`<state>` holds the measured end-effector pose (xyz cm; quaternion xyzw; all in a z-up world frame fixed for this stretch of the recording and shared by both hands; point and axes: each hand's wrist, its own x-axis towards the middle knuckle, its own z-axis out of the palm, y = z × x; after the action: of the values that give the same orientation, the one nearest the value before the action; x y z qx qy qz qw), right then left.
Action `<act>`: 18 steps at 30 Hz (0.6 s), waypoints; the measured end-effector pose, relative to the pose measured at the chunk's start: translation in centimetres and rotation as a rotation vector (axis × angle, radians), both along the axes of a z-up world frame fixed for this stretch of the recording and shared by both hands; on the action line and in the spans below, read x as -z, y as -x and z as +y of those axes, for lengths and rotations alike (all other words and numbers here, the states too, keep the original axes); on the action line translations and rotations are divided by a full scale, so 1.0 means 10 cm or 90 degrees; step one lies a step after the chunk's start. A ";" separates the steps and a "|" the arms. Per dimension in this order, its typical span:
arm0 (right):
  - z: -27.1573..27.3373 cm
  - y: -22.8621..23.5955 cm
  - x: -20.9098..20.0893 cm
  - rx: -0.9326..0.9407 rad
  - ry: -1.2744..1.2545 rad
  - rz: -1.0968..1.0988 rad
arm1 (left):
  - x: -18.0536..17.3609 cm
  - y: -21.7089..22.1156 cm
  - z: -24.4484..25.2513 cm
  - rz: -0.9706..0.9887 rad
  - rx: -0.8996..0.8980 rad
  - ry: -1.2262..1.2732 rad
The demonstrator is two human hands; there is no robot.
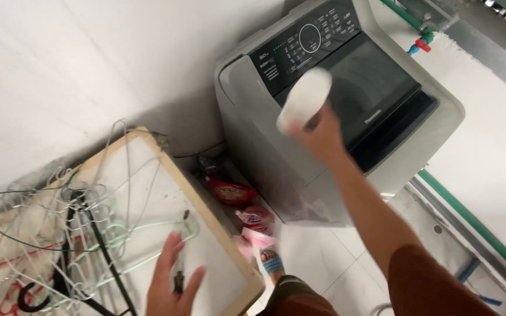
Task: Sorting and untangling a pile of wire and plastic clothes hangers on a table, followed by brief tool use on a small appliance.
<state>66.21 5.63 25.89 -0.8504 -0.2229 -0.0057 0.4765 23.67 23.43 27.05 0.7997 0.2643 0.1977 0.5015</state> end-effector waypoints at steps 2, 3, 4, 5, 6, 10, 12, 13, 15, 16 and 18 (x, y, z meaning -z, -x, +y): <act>-0.08 -0.58 -0.14 0.059 0.027 0.047 | 0.00 0.13 -0.12 0.130 -0.078 0.077; -0.11 -0.81 -0.14 0.123 0.059 0.099 | 0.00 0.27 -0.20 0.266 -0.151 0.158; -0.18 -1.05 -0.02 0.114 0.069 0.111 | 0.02 0.34 -0.27 0.278 -0.160 0.166; -0.21 -1.24 0.15 0.112 0.061 0.027 | 0.02 0.48 -0.37 0.251 -0.196 0.158; -0.22 -1.40 0.33 0.108 0.051 -0.056 | 0.01 0.63 -0.47 0.224 -0.233 0.149; -0.26 -1.49 0.64 0.032 0.050 -0.185 | 0.02 0.91 -0.69 0.294 -0.359 0.133; -0.25 -1.55 0.75 -0.022 -0.051 -0.244 | 0.21 1.10 -0.77 0.192 -0.330 0.069; -0.30 -1.61 0.80 -0.054 -0.062 -0.235 | 0.18 1.11 -0.79 0.198 -0.364 0.068; -0.39 -1.78 0.92 -0.087 0.006 -0.232 | 0.11 1.16 -0.81 0.263 -0.333 0.093; -0.36 -1.49 0.90 -0.118 -0.001 -0.223 | 0.06 1.21 -0.84 0.270 -0.365 0.096; -0.44 -1.03 0.76 0.199 0.229 -0.027 | 0.03 1.25 -0.83 0.215 -0.343 0.052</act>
<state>76.46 1.22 18.31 -0.9455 -0.0962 -0.0573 0.3057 11.21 15.13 26.78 0.7016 0.5538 0.1769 0.4120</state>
